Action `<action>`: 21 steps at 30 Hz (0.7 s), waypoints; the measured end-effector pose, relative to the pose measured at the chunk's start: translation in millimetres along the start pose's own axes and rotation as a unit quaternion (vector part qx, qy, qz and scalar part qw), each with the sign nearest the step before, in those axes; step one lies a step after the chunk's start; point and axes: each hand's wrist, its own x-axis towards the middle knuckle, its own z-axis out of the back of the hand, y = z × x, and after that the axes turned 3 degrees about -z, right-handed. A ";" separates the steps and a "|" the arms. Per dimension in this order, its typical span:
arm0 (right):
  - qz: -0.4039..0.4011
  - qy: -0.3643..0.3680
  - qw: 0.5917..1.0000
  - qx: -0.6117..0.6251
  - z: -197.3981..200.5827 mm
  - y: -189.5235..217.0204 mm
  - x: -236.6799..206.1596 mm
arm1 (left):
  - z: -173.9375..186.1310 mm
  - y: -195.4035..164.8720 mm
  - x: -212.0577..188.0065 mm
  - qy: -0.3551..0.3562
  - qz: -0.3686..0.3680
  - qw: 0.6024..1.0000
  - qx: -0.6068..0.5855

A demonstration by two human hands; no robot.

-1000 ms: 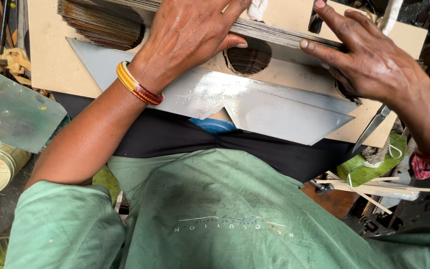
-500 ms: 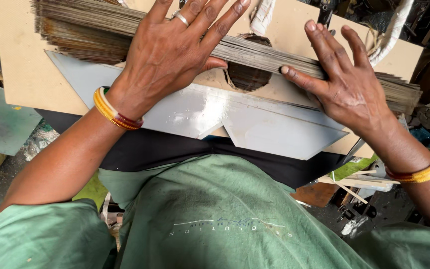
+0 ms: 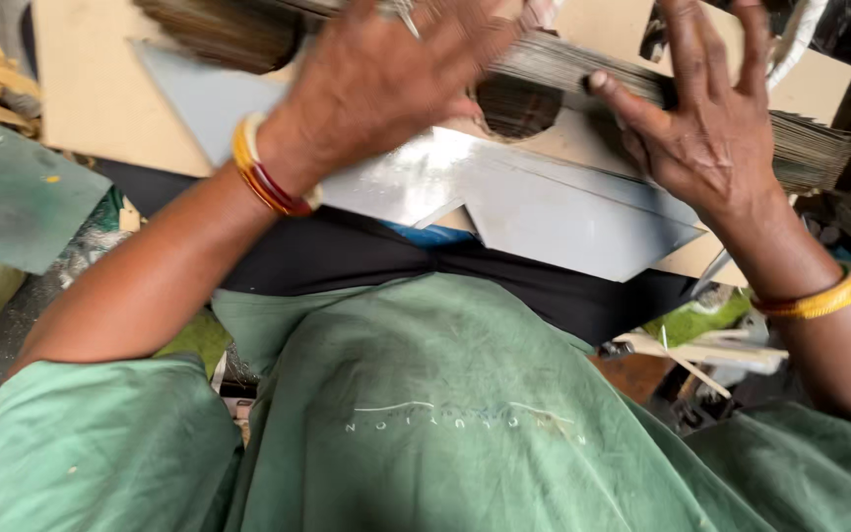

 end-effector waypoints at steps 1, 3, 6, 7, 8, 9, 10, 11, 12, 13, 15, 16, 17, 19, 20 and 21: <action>-0.003 -0.034 0.999 -0.022 6.3 7.3 5.2 | 4.3 -8.1 -3.5 -0.017 -0.015 1.000 -0.002; -0.021 -0.144 0.989 -0.008 12.2 46.2 11.5 | 12.7 -35.9 -17.3 -0.028 -0.039 0.998 -0.045; -0.079 -0.154 0.969 0.176 26.0 108.6 1.3 | 19.6 -55.1 -41.7 0.042 0.048 0.986 -0.157; -0.092 -0.121 0.963 0.223 26.3 125.9 0.4 | 18.3 -55.9 -46.6 0.050 0.061 0.983 -0.167; -0.104 -0.087 0.953 0.270 26.6 139.2 -0.2 | 17.0 -55.9 -51.4 0.059 0.075 0.979 -0.178; -0.121 -0.076 0.953 0.269 26.1 147.7 -0.1 | 14.5 -56.2 -54.3 0.070 0.089 0.976 -0.187; -0.137 -0.067 0.952 0.267 24.7 154.4 0.2 | 10.7 -56.4 -55.1 0.060 0.090 0.978 -0.177; -0.153 -0.056 0.950 0.266 24.9 158.0 0.1 | 7.1 -57.7 -54.9 0.049 0.092 0.980 -0.169; -0.160 -0.051 0.945 0.280 24.5 158.9 -0.2 | 2.9 -60.1 -53.9 0.039 0.096 0.981 -0.163; -0.166 -0.046 0.940 0.293 24.9 158.9 1.3 | 0.7 -61.2 -54.0 0.042 0.108 0.978 -0.172; -0.184 -0.035 0.931 0.314 24.7 155.6 5.1 | -5.1 -64.1 -51.4 0.047 0.128 0.972 -0.191; -0.194 -0.026 0.927 0.321 24.8 154.0 7.3 | -7.3 -65.6 -50.6 0.045 0.134 0.971 -0.193; -0.204 -0.019 0.922 0.327 24.6 151.8 9.9 | -9.4 -65.9 -49.2 0.043 0.140 0.970 -0.194; -0.223 0.001 0.909 0.353 24.3 147.0 14.0 | -11.5 -65.8 -49.3 0.041 0.151 0.967 -0.203; -0.234 0.013 0.901 0.366 24.2 144.9 14.7 | -12.2 -65.5 -49.9 0.042 0.156 0.964 -0.213; -0.235 0.017 0.895 0.379 23.7 142.4 14.8 | -12.7 -65.6 -50.4 0.042 0.160 0.961 -0.221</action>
